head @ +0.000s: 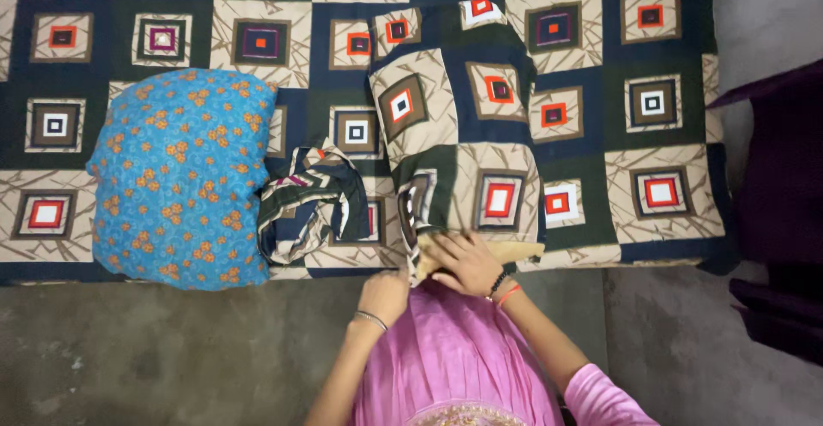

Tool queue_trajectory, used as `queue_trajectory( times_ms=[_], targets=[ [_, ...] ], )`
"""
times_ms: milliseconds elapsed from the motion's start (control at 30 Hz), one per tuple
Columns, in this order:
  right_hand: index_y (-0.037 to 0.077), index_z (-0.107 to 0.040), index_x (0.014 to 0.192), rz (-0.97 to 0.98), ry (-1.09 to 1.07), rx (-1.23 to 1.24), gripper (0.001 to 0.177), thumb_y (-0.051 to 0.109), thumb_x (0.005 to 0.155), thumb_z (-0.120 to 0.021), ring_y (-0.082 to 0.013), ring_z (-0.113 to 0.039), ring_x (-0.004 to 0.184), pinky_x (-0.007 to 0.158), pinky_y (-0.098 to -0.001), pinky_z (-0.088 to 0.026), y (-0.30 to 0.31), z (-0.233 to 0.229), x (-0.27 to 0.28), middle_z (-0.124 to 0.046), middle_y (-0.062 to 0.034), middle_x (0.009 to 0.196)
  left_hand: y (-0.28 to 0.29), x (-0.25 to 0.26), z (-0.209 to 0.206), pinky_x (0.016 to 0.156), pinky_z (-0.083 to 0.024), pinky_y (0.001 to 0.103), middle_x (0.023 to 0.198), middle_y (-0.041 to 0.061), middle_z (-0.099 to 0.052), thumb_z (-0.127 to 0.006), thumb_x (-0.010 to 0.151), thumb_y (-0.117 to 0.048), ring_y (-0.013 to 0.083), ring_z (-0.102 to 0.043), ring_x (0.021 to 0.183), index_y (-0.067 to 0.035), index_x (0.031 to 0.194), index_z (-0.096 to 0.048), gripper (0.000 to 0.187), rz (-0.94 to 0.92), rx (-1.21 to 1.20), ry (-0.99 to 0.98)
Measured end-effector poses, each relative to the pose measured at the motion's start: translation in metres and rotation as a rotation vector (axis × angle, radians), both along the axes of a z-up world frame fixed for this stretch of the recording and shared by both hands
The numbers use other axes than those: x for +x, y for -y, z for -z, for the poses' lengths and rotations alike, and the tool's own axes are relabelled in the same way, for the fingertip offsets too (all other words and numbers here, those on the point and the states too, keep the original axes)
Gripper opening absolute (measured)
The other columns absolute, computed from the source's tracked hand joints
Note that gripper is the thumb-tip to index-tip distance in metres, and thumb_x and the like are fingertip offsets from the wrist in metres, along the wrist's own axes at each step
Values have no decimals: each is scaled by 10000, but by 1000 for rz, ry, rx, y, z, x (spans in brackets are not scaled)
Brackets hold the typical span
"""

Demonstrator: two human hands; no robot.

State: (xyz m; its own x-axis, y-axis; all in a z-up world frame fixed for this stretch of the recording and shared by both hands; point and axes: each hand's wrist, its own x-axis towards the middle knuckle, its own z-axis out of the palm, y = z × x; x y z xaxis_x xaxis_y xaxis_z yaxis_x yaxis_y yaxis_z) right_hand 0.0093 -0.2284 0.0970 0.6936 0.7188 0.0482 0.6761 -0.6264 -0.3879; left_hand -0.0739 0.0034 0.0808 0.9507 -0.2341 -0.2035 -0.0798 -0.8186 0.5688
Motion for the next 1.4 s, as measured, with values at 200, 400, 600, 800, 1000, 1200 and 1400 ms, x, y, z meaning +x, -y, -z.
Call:
queue_trajectory(
  times_ms=[200,400,600,800,1000,1200,1400],
  targets=[
    [99,-645,1236,385,150,-23,431,254,836,-694,-330,-566,1151,935,-491,-419,10,33,-4,-616,-134,1238,-6,-5,4,811,-566,495,955,147,-724,-583,995,-268,354,-707,907,-87,996,-656,195,-62,167,-146],
    [128,-715,1023,504,-49,133,173,45,905,-618,-303,-655,1049,930,-456,-483,30,63,29,-715,-83,1026,21,35,-26,1047,-451,447,1514,142,-445,-810,734,-279,386,-477,1302,-62,1450,-446,832,-274,-65,140],
    [61,-685,1001,368,-143,197,186,14,834,-619,-380,-647,963,838,-455,-509,86,20,-24,-695,-152,965,37,68,11,947,-447,506,1402,114,-522,-807,711,-215,348,-509,1241,-84,1285,-571,634,-240,87,117],
    [79,-680,982,416,-140,92,114,75,869,-661,-370,-631,966,844,-471,-496,87,14,-77,-669,-139,942,8,48,51,940,-480,491,1016,129,-632,-646,897,-87,371,-569,1070,-64,993,-651,99,-36,-246,226],
    [113,-725,1007,351,-122,83,222,147,787,-722,-357,-638,964,798,-490,-492,55,34,-75,-686,-113,1011,-45,-7,92,985,-458,471,1096,147,-653,-634,951,-63,395,-603,1075,-76,1007,-681,74,-116,-193,46],
    [92,-716,1027,753,-108,168,185,196,876,-686,-368,-646,960,848,-464,-522,111,86,-60,-681,-136,1005,-29,-50,131,965,-470,459,1275,252,-543,-700,738,22,439,-552,1161,-34,1309,-552,593,-551,-301,55],
    [109,-779,957,585,-540,18,204,292,879,-734,-314,-719,765,705,-441,-571,106,160,-73,-753,-146,875,1,-18,155,1021,-449,493,1217,248,-624,-770,734,-62,448,-567,1163,-21,1331,-559,634,-616,-183,220]
  ],
)
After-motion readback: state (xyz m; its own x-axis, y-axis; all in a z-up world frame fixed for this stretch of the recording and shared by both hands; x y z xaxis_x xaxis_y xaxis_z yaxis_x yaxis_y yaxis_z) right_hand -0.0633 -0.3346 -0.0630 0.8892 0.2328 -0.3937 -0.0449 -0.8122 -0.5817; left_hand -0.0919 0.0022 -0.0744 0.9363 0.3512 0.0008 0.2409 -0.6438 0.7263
